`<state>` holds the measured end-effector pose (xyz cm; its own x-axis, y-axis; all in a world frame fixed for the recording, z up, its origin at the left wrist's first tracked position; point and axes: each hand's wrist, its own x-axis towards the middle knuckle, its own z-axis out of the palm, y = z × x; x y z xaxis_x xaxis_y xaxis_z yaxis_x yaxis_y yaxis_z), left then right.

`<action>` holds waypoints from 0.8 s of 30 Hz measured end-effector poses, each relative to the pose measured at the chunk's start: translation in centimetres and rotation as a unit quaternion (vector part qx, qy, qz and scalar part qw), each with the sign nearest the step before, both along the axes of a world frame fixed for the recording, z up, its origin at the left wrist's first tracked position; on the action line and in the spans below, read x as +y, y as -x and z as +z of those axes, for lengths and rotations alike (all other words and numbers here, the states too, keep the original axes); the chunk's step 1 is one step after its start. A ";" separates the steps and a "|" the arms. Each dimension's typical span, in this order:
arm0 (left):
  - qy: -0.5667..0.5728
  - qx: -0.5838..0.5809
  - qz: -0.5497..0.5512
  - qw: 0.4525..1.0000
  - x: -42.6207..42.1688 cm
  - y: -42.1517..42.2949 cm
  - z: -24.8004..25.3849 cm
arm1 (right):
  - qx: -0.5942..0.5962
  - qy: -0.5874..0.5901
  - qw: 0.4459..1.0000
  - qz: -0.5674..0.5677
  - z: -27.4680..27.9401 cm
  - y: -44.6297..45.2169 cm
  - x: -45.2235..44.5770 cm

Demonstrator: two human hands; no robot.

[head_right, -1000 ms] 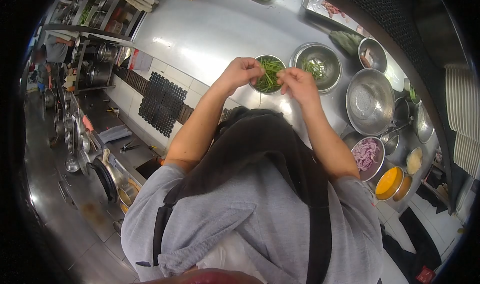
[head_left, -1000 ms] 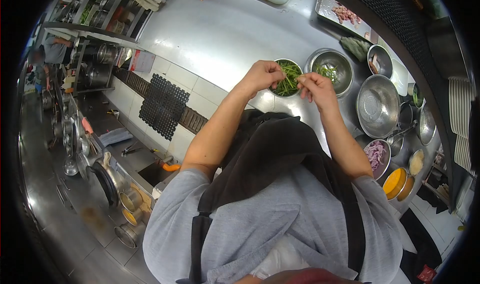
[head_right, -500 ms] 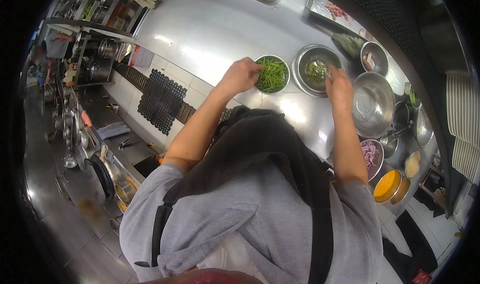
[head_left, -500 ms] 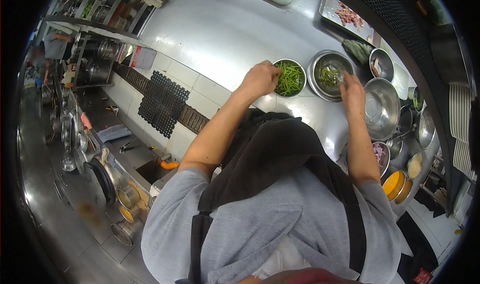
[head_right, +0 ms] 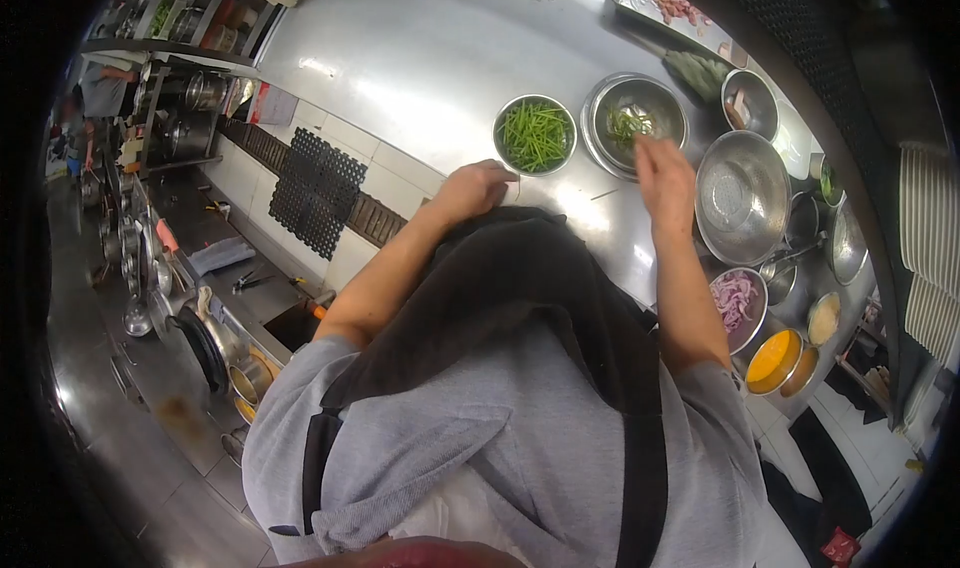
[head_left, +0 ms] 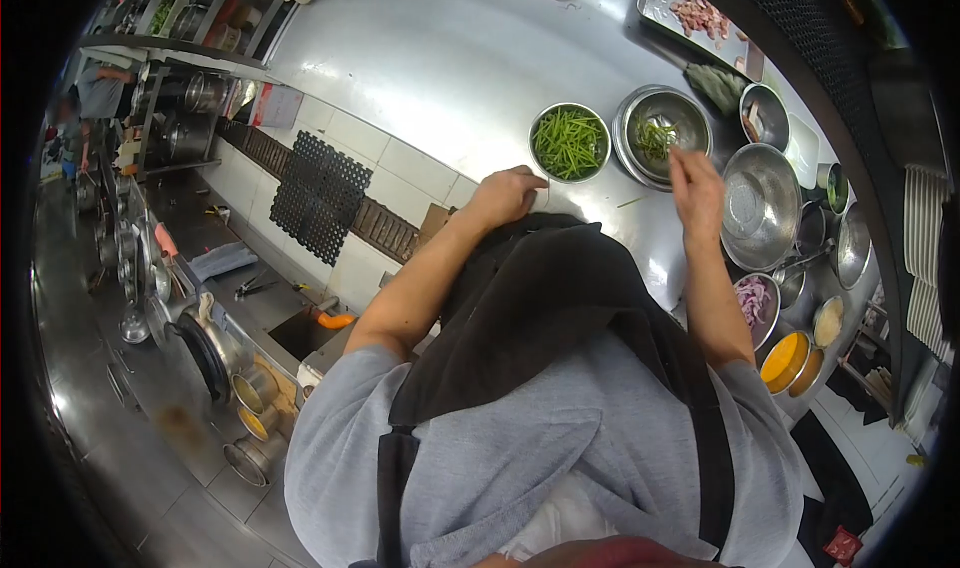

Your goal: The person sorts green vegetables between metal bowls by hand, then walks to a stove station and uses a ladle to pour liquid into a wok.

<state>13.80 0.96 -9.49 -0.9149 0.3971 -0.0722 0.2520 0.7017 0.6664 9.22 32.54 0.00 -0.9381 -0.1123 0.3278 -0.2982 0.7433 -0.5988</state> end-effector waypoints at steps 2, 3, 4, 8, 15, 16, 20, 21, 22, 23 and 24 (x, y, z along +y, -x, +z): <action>0.000 0.017 -0.046 0.999 1.3 -0.5 0.3 | -0.099 -0.041 0.991 0.078 -0.4 -2.1 -0.1; 0.013 0.037 -0.059 0.997 1.5 -0.4 -0.1 | -0.101 -0.047 0.991 0.076 -1.2 -2.8 0.1; 0.008 0.037 -0.059 0.998 1.9 -0.2 -0.1 | -0.115 -0.102 0.979 0.131 -2.5 -3.5 0.2; 0.053 0.081 -0.054 0.994 1.9 -0.2 -0.3 | -0.140 -0.263 0.942 0.154 -7.5 -4.4 1.0; 0.091 0.091 0.048 0.990 -0.6 -0.5 -2.0 | -0.162 -0.329 0.914 0.172 -10.9 -3.1 1.3; 0.091 0.093 0.049 0.990 -0.9 -0.4 -2.0 | -0.169 -0.320 0.918 0.164 -10.8 -3.1 1.2; 0.058 0.038 0.166 0.984 -2.9 0.4 -0.4 | -0.204 -0.261 0.933 0.142 -7.9 -3.7 0.1; 0.003 0.046 0.205 0.978 -3.4 0.7 0.6 | -0.205 -0.262 0.932 0.144 -7.0 -3.8 -0.1; -0.052 0.053 0.245 0.967 -3.6 0.8 1.5 | -0.224 -0.160 0.954 0.122 -6.0 -3.9 -0.4; -0.099 0.014 0.279 0.955 -3.6 1.2 2.3 | -0.241 -0.056 0.964 0.099 -5.0 -3.8 -0.9; -0.098 0.013 0.282 0.954 -3.3 1.6 3.7 | -0.242 -0.056 0.963 0.102 -3.4 -3.4 -1.7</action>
